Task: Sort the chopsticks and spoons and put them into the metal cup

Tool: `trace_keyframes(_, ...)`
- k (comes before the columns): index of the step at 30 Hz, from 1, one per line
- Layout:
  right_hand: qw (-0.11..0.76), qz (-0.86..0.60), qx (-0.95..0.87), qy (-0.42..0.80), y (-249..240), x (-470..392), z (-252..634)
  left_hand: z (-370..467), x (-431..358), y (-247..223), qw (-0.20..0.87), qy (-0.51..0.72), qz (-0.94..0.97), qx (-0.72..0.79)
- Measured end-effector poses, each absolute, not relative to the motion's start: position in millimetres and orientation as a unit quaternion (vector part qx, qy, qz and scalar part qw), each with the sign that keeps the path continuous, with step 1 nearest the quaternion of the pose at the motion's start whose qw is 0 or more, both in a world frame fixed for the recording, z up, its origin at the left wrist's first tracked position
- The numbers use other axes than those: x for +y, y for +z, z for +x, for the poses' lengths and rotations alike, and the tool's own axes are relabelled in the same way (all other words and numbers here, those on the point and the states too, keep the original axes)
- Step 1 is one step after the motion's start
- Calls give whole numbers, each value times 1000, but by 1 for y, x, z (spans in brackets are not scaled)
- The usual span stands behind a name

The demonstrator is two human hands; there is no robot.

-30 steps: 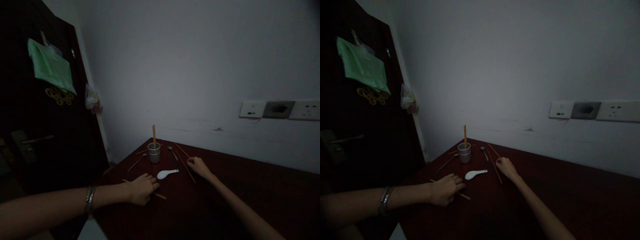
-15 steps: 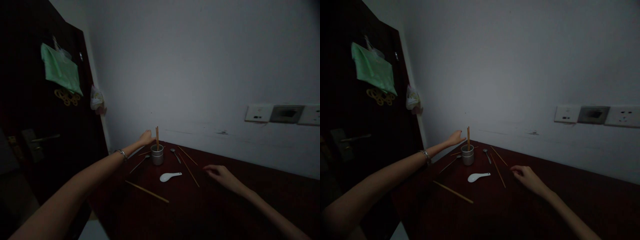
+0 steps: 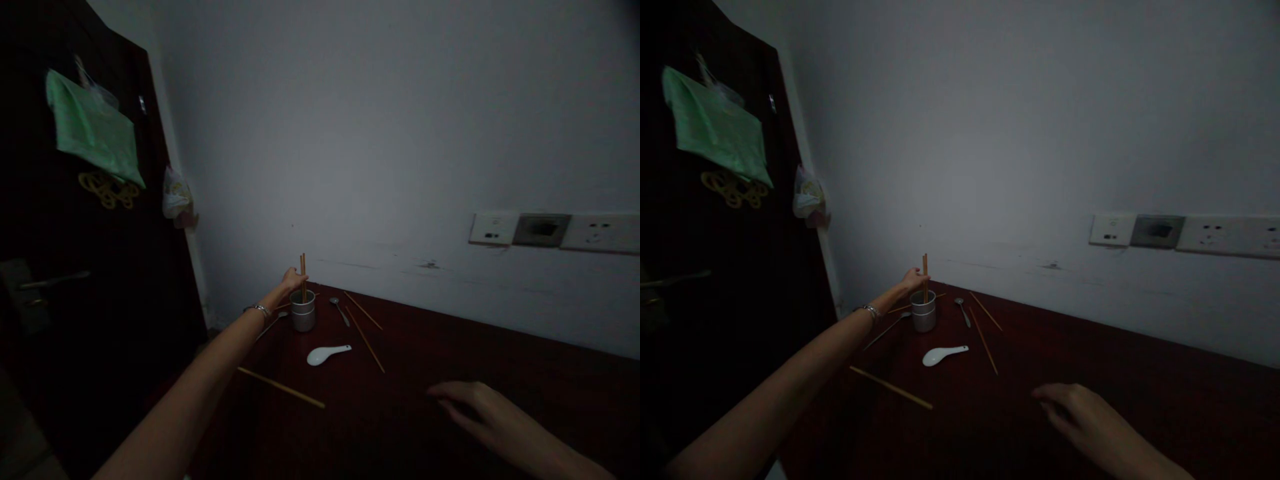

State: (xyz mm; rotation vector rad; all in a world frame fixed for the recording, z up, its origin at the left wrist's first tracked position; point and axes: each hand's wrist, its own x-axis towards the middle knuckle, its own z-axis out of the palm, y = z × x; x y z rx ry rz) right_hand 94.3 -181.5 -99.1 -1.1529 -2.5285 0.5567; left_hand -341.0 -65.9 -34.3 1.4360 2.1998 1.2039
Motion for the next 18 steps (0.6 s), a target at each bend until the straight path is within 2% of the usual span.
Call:
trace_keyframes(4, 132, -402, -888, 179, -103, -187, 108, -338, -68, -38, 131, 412, 503, 748)
trace_keyframes(11, 145, -425, -881, 148, -118, -183, 128, -337, -63, -42, 163, 436, 505, 726)
trace_keyframes(18, 130, -405, -885, 188, -105, -190, 120, -338, -69, -37, 203, 486, 495, 691)
